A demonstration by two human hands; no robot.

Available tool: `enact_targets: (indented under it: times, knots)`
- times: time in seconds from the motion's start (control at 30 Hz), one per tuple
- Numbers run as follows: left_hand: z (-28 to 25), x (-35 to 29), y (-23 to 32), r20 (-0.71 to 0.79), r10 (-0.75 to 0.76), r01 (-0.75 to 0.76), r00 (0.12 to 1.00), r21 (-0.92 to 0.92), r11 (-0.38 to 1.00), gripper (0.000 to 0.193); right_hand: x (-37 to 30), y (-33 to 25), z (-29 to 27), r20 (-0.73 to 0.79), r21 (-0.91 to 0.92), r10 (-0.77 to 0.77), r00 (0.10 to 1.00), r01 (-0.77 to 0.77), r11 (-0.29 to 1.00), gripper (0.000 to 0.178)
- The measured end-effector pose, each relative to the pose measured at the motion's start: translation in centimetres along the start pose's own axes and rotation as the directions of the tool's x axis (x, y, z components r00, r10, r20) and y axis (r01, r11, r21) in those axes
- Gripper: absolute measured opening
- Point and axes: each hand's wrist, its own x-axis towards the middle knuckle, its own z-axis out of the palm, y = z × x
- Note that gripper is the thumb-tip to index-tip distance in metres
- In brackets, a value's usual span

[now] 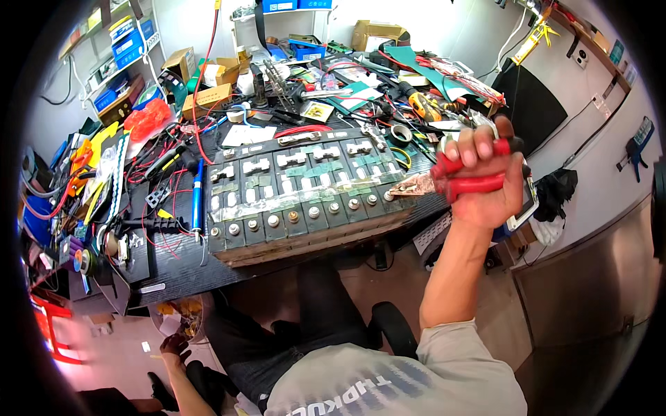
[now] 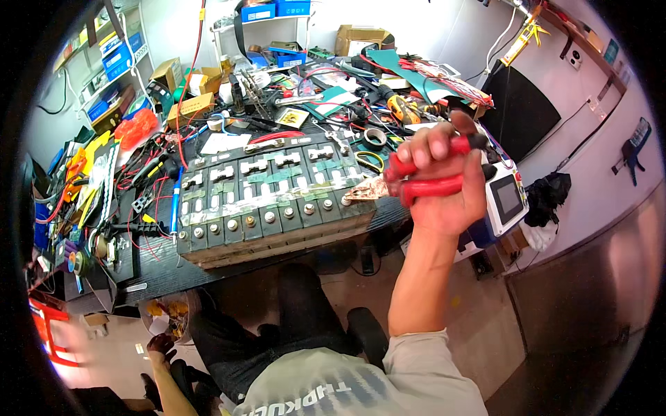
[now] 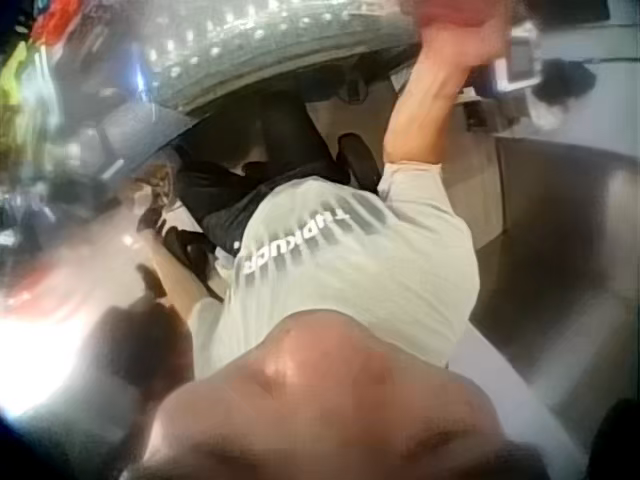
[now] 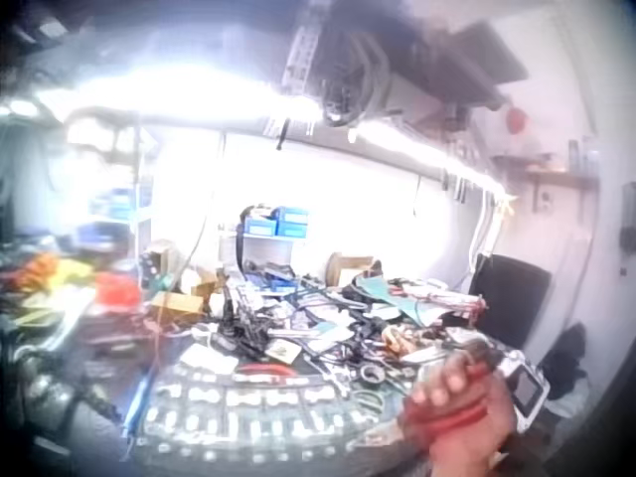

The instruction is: The person solders connections on a battery pack and uses pliers to adjust components on the battery casing.

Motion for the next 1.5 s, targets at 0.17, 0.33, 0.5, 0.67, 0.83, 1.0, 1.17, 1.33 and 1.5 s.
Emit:
enact_targets:
  times: [0.17,0.33,0.5,0.67,0.83,1.0,1.17,1.33,1.5]
  knots:
    - [3.7,-2.4,-4.3,0.050,-0.074,0.074,0.996,0.008,0.997,0.038,3.0,-3.7,2.9,-0.150,-0.393,0.198,0.969,-0.242,0.887,0.072]
    - [1.3,-0.7,-1.2,0.016,-0.015,0.015,1.000,-0.004,1.000,0.035,4.6,-1.7,4.5,-0.164,-0.429,0.214,0.963,-0.265,0.864,0.070]
    - [0.9,0.1,0.1,0.009,0.004,-0.004,1.000,-0.002,1.000,0.035,5.7,-0.8,4.4,-0.163,-0.484,0.220,0.962,-0.272,0.832,0.064]
    - [1.0,-0.3,0.2,0.032,0.016,-0.017,0.999,0.008,1.000,0.033,6.6,-0.5,6.1,-0.187,-0.515,0.308,0.933,-0.360,0.778,0.064]
    - [1.0,-0.6,0.2,0.041,0.015,-0.015,0.999,-0.005,1.000,0.034,8.2,-0.2,6.4,-0.101,-0.608,0.453,0.886,-0.415,0.677,0.067]
    - [1.0,-0.8,0.5,0.023,0.003,-0.004,1.000,0.041,0.999,0.034,9.2,1.2,6.1,0.003,-0.607,0.564,0.826,-0.446,0.658,0.061]
    - [0.5,-0.6,0.2,0.019,-0.016,0.016,1.000,0.016,1.000,0.035,8.2,1.6,5.4,0.087,-0.422,0.554,0.828,-0.473,0.773,0.047]
    - [0.6,-0.5,0.5,0.032,-0.043,0.044,0.999,-0.006,0.999,0.037,4.7,0.3,6.0,0.132,-0.453,0.340,0.931,-0.248,0.856,0.029]
    - [0.9,-0.8,0.3,0.003,-0.057,0.057,0.998,-0.008,0.998,0.038,0.0,-0.2,4.1,0.068,-0.355,-0.043,0.997,0.064,0.933,0.036]
